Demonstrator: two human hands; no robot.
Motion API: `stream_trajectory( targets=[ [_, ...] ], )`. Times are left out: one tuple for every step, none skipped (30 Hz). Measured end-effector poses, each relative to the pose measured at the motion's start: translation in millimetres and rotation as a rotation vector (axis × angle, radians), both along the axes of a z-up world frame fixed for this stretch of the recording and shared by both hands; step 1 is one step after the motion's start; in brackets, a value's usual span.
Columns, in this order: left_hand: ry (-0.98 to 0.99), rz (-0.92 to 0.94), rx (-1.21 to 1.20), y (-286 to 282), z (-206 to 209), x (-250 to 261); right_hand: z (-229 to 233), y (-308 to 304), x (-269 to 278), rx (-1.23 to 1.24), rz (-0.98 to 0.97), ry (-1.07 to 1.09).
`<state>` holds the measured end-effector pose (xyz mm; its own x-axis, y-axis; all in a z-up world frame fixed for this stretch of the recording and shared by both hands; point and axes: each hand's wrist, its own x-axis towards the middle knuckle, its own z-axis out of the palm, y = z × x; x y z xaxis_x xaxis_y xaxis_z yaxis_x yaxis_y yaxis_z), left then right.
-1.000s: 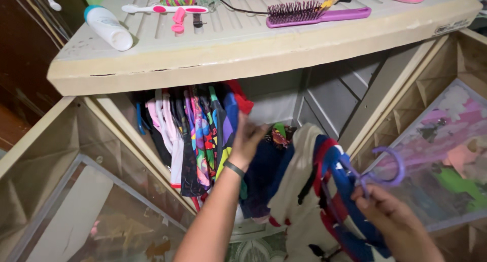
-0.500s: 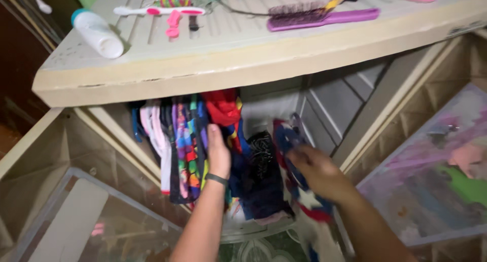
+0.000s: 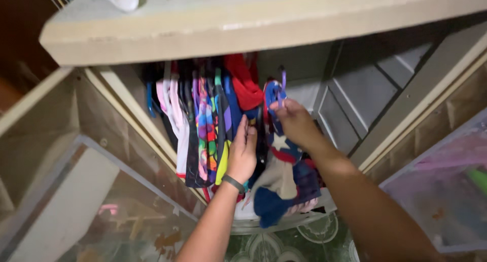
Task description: The person picks up clothes on hangers from a pile on the bed, removes some hangers, and places the clothes into a wardrobe. The person handles multiple shirts and garments, organizing them by hanging them in the wardrobe.
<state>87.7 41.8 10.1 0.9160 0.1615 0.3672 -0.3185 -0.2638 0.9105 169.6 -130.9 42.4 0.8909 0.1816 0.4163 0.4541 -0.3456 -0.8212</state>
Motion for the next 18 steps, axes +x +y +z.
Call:
stream_trajectory(
  targets=[
    [-0.023,0.012,0.014,0,-5,-3,0,2,3,-0.018,-0.015,0.007],
    [-0.077,0.014,0.042,-2,-11,-7,0,3,5,0.069,0.018,0.081],
    [-0.131,0.017,0.071,-6,-18,-12,0,4,6,0.156,0.051,0.155],
    [-0.192,0.018,0.102,-11,-22,-15,1,5,7,0.245,0.085,0.222],
    [-0.168,-0.008,0.106,-15,-27,-20,2,5,7,0.24,0.083,0.219],
    [-0.144,-0.038,0.11,-18,-33,-26,3,6,7,0.235,0.078,0.216],
    [-0.121,-0.068,0.114,-22,-37,-29,5,7,8,0.229,0.073,0.213],
    [-0.146,-0.067,0.116,-26,-43,-32,5,7,6,0.226,0.08,0.191],
    [-0.171,-0.066,0.117,-29,-48,-35,5,7,6,0.222,0.088,0.17],
    [-0.192,-0.064,0.118,-30,-53,-37,5,8,7,0.218,0.096,0.152],
    [-0.175,-0.089,0.075,-30,-58,-39,6,9,9,0.167,0.073,0.115],
    [-0.156,-0.11,0.032,-30,-62,-40,9,10,12,0.117,0.053,0.078],
    [-0.138,-0.131,-0.01,-30,-66,-40,13,11,16,0.066,0.034,0.041],
    [-0.126,-0.123,-0.024,-28,-68,-40,18,13,21,0.036,0.032,-0.012],
    [-0.113,-0.116,-0.038,-27,-69,-39,25,15,28,0.007,0.03,-0.066],
    [-0.104,-0.107,-0.051,-26,-69,-38,34,16,38,-0.022,0.029,-0.122],
    [-0.133,-0.127,-0.089,-26,-69,-36,46,18,50,-0.186,-0.022,-0.147],
    [-0.161,-0.147,-0.13,-27,-69,-35,59,21,64,-0.353,-0.075,-0.171]
  ],
)
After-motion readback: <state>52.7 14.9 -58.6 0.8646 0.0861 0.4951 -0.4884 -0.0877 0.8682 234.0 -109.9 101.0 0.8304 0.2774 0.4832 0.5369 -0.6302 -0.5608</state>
